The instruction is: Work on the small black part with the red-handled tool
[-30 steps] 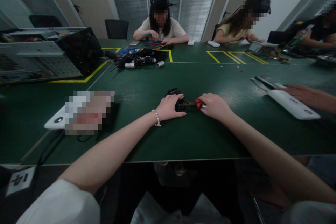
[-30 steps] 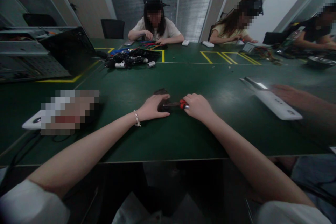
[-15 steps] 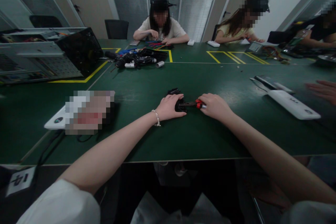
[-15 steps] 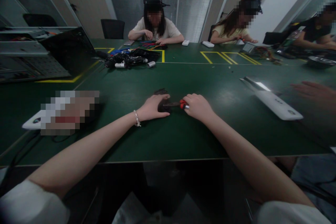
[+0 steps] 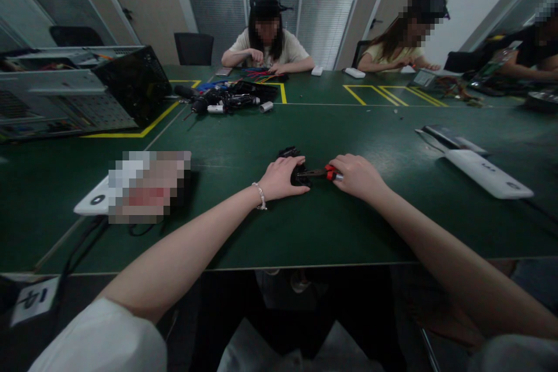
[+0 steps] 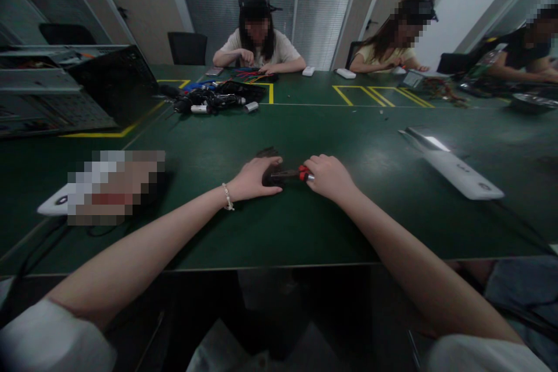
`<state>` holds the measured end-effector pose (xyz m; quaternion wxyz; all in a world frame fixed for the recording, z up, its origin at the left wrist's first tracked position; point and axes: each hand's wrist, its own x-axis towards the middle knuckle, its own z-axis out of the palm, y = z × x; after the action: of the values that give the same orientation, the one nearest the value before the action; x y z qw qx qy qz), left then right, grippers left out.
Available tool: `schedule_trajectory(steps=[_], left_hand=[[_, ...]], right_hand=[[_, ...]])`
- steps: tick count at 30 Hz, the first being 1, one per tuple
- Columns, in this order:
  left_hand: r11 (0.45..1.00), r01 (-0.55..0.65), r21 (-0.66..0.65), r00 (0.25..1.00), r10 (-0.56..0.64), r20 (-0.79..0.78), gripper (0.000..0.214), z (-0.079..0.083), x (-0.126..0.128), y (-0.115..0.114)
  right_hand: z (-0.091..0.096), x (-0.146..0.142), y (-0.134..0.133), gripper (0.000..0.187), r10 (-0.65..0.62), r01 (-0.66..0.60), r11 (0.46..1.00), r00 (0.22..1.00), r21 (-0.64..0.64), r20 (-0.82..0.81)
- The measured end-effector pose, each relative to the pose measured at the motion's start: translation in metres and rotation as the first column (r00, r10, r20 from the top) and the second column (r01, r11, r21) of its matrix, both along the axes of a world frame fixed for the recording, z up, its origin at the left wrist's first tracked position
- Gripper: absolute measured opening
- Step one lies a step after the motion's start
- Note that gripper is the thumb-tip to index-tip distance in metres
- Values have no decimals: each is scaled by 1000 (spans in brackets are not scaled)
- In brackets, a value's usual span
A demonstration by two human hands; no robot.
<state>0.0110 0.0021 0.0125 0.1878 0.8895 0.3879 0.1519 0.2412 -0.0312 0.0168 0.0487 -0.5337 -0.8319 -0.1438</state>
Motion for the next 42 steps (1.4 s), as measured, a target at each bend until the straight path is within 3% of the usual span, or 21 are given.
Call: schedule_trajectory(steps=[42], left_hand=[[1000,2,-10,1000,-2,12,72,-1,0,0]], right_hand=[[2,-1,0,26,5,-5,1000,1000,10,15]])
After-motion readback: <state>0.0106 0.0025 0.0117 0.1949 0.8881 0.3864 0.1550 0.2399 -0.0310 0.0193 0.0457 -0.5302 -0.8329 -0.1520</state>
